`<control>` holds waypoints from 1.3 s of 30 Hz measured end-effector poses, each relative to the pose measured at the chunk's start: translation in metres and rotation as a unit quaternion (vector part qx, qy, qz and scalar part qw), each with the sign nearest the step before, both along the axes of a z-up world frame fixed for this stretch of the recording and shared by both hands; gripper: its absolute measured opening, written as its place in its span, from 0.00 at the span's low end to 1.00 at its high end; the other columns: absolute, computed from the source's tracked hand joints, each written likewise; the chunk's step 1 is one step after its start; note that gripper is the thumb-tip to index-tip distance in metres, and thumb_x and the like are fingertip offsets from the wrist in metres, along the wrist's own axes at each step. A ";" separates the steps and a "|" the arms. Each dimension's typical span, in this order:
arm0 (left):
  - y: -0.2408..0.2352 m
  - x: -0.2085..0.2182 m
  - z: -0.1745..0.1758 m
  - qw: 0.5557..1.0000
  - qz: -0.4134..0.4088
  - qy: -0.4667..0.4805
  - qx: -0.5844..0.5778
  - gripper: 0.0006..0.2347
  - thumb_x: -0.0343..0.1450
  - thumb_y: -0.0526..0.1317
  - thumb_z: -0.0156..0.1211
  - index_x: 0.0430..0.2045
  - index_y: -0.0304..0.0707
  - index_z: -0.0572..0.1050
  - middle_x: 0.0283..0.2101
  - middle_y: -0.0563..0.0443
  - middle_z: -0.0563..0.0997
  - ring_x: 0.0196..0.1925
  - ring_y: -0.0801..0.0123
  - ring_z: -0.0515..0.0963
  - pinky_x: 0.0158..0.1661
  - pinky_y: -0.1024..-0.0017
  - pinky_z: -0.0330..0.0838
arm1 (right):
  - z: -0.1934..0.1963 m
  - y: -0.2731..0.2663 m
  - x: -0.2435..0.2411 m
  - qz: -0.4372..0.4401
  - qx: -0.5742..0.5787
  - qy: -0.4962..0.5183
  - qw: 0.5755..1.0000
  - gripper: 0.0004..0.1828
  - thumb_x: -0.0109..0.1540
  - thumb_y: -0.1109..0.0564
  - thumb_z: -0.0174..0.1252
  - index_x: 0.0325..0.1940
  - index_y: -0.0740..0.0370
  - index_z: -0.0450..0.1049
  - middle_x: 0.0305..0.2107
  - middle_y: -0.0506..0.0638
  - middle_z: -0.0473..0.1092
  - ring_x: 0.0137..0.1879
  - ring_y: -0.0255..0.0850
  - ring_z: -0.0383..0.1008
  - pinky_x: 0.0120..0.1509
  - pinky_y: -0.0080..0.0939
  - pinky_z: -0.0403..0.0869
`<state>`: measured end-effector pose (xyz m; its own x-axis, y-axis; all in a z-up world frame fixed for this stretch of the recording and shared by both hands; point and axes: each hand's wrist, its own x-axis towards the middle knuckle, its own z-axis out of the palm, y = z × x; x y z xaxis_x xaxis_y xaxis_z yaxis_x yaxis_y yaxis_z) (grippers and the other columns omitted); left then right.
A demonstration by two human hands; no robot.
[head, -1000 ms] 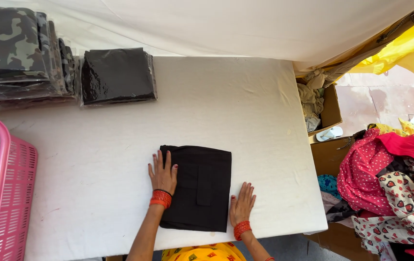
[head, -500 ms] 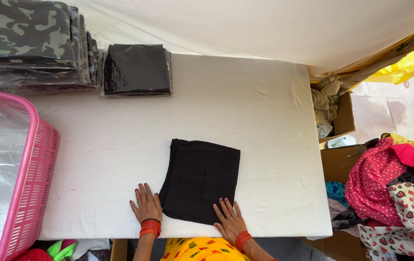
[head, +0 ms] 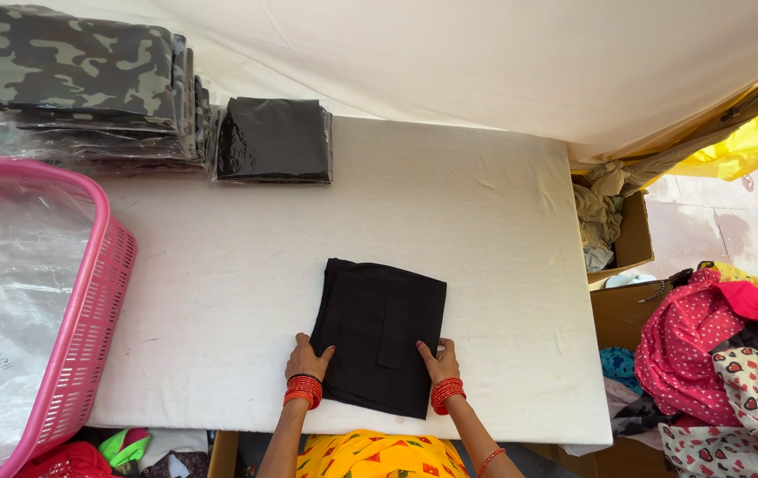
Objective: The person folds a pair of black pants on a white table, smoothing the fabric and aligning the edges. They then place the folded pants into a clear plastic bag and set it aside.
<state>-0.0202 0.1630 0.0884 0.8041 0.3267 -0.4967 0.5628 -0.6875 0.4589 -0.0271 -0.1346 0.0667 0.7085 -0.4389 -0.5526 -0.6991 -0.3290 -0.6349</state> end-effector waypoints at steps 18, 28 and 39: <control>-0.007 -0.022 -0.017 0.974 0.003 -0.083 -0.209 0.09 0.70 0.39 0.65 0.41 0.37 0.80 0.36 0.48 0.87 0.35 0.68 0.85 0.40 0.70 0.80 | 0.060 -0.100 0.075 0.183 -0.355 -0.109 0.910 0.30 0.64 0.52 0.58 0.70 0.53 0.63 0.54 0.58 0.73 0.57 0.56 0.74 0.58 0.60 0.72; 0.296 0.032 0.145 0.847 0.161 -0.490 0.130 0.11 0.76 0.30 0.60 0.53 0.31 0.74 0.44 0.41 0.83 0.40 0.61 0.84 0.36 0.68 0.79 | -0.042 -0.005 -0.060 0.313 -0.414 -0.252 0.817 0.32 0.67 0.42 0.40 0.75 0.47 0.53 0.74 0.51 0.47 0.80 0.50 0.40 0.80 0.55 0.39; 0.472 0.134 0.048 0.970 0.236 -0.006 -0.056 0.30 0.78 0.52 0.48 0.77 0.68 0.46 0.76 0.43 0.59 0.65 0.42 0.72 0.54 0.49 0.76 | -0.029 0.010 -0.062 0.251 -0.475 -0.245 0.807 0.30 0.68 0.42 0.34 0.75 0.43 0.51 0.73 0.45 0.46 0.79 0.43 0.39 0.80 0.51 0.37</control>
